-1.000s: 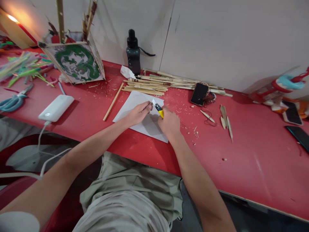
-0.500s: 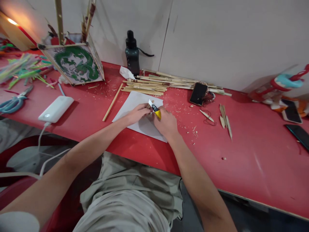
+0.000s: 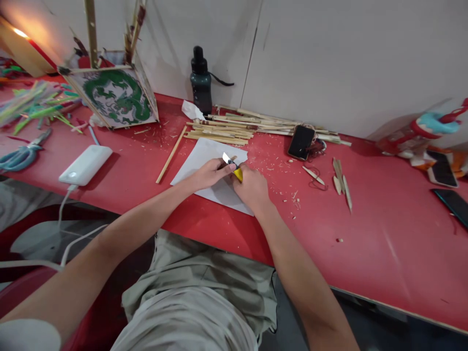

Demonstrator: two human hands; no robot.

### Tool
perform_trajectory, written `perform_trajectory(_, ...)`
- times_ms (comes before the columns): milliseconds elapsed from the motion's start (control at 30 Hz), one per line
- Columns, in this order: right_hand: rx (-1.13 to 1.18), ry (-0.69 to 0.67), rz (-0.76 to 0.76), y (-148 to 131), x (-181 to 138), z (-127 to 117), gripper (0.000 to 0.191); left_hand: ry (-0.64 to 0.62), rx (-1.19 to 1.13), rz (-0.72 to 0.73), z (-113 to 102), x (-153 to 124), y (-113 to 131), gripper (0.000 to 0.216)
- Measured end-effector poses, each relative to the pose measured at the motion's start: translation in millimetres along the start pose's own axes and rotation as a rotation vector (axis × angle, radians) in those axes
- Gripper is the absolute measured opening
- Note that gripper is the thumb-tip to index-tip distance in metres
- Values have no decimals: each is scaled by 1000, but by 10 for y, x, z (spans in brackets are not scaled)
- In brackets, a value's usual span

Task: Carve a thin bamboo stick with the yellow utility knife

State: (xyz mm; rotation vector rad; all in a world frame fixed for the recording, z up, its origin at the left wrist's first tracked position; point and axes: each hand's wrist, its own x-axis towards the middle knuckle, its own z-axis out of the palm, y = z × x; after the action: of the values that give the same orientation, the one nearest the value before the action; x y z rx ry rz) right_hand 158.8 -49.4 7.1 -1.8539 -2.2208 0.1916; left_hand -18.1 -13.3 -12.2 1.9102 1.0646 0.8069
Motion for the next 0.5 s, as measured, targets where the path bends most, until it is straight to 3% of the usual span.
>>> perform_trajectory(267,-43,-13,-12,10,1,2,37,68,141,-34,-63,-28,83,62)
perform_trajectory(500,-167,60,67,-75,-54,-30,35,201,147,-96,39,-63,157,64)
